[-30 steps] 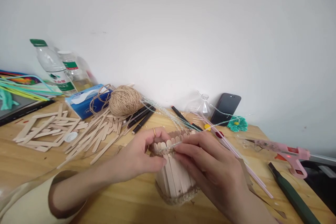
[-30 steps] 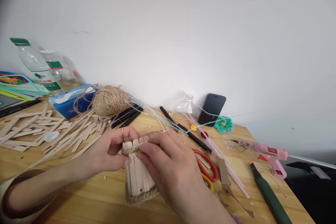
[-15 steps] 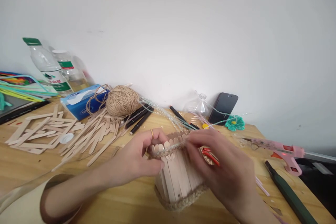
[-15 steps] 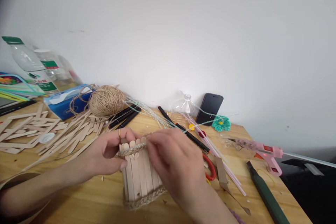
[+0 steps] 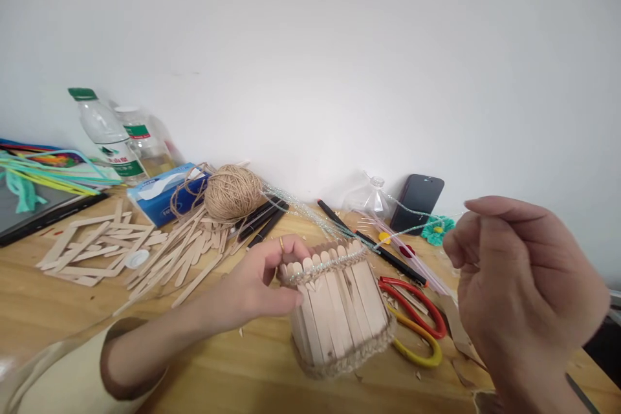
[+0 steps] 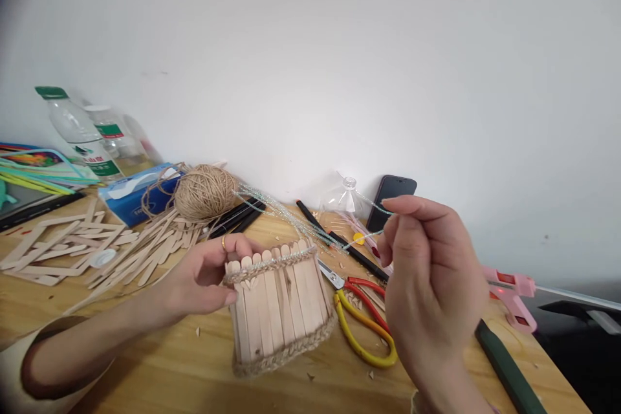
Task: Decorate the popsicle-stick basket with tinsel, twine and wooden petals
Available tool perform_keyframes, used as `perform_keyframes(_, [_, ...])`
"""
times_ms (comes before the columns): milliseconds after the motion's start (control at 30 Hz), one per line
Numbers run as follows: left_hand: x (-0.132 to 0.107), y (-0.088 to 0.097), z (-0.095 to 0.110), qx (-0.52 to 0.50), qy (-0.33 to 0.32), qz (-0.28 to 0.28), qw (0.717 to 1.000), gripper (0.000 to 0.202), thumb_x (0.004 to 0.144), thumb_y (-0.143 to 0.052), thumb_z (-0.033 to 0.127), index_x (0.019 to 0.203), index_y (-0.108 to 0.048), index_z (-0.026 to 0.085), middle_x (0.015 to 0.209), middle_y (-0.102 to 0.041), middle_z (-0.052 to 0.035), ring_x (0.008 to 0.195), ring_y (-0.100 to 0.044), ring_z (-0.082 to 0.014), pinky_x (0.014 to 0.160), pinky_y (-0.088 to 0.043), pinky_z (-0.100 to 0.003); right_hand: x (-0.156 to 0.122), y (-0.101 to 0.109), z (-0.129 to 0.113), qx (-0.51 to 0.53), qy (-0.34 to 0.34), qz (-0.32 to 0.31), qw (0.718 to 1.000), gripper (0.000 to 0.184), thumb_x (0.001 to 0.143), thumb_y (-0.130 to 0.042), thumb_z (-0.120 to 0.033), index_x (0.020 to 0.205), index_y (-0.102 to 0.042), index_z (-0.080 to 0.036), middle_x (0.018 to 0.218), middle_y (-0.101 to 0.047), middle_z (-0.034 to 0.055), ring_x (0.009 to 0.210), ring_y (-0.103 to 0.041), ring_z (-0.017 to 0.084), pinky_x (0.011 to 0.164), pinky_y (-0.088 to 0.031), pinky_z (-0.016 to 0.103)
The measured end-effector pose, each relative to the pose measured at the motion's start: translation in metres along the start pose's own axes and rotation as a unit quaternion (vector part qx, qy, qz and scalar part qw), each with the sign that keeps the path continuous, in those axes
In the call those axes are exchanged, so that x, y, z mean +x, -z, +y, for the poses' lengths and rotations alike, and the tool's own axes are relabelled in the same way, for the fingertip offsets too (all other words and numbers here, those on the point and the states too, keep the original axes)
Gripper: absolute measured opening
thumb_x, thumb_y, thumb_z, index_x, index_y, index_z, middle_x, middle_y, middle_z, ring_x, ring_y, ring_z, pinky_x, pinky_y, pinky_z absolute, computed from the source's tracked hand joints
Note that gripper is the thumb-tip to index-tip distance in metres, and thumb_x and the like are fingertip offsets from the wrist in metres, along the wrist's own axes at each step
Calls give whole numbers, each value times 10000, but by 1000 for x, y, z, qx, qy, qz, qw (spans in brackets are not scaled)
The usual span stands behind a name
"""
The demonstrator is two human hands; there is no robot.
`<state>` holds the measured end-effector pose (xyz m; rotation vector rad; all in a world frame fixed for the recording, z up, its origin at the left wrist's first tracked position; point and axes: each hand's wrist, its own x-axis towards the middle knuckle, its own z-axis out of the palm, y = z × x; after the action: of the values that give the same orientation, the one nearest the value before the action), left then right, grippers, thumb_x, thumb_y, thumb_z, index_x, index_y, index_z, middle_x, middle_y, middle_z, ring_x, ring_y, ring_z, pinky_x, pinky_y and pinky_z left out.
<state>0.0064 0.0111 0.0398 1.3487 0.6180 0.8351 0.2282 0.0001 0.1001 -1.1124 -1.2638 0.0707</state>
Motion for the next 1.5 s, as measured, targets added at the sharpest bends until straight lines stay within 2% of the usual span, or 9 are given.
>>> perform_keyframes(133, [1,1,2,-11,-18,14,1000,222,675,-698,223,809,-524,187,775,-495,20,716,-421,-122,631,-327,-236,-4,2,2,-59,32,-101,993,152,879,-477,-241,920,-622,-260,668,-542,-30,631,-531,107,570,-432,241])
perform_keyframes(233, [2,-2,5,-31,-25,36,999,234,669,-702,198,828,-531,186,801,-505,15,722,-438,-122,631,-346,-232,-5,-1,9,-44,34,-218,974,158,871,-494,-291,982,-607,-279,1051,-590,31,1022,-548,187,847,-459,337])
perform_keyframes(300, [2,-4,5,-45,-46,58,996,241,669,-708,192,833,-531,190,800,-516,18,712,-446,-116,639,-363,-230,-7,-3,17,9,-63,-298,953,293,866,-494,-397,1139,-529,-297,1238,-518,65,1195,-454,242,936,-425,426])
perform_keyframes(433, [6,-7,6,-65,-115,125,983,204,684,-698,167,783,-523,194,727,-509,40,683,-453,-104,648,-378,-213,-14,-11,29,131,-230,-420,868,648,761,-604,-511,1307,-337,-285,1323,-470,117,1180,-493,279,909,-468,468])
perform_keyframes(533, [6,-6,5,-64,-141,141,978,186,702,-685,147,785,-528,201,737,-512,44,702,-461,-102,674,-383,-210,-20,-17,27,166,-248,-407,863,801,653,-728,-441,1298,-287,-269,1330,-453,120,1131,-536,274,914,-471,458])
perform_keyframes(900, [4,1,12,-35,-52,73,995,159,752,-639,264,874,-665,166,804,-645,-17,776,-557,-164,784,-410,-292,-19,-22,15,124,-242,-385,882,694,661,-700,-410,1208,-301,-256,1236,-472,113,1011,-580,239,847,-512,420])
perform_keyframes(1100, [4,6,4,-30,9,116,993,199,769,-610,323,652,-667,172,644,-632,9,675,-540,-152,721,-410,-283,-20,-23,16,82,-232,-381,891,618,703,-662,-447,1208,-370,-244,1206,-517,99,1003,-586,245,807,-535,404])
perform_keyframes(1300, [3,5,2,-25,-3,138,990,278,748,-612,363,535,-623,184,613,-598,12,685,-532,-155,759,-409,-289,-17,-21,12,47,-224,-402,886,540,744,-611,-475,1186,-421,-228,1194,-552,92,1040,-575,249,827,-529,398])
perform_keyframes(1500, [4,-5,12,-3,25,131,991,199,678,-680,323,575,-669,153,605,-600,5,565,-484,-122,573,-379,-258,-17,-23,10,55,-208,-404,889,534,731,-602,-484,1161,-440,-211,1191,-563,103,1105,-535,270,852,-506,416])
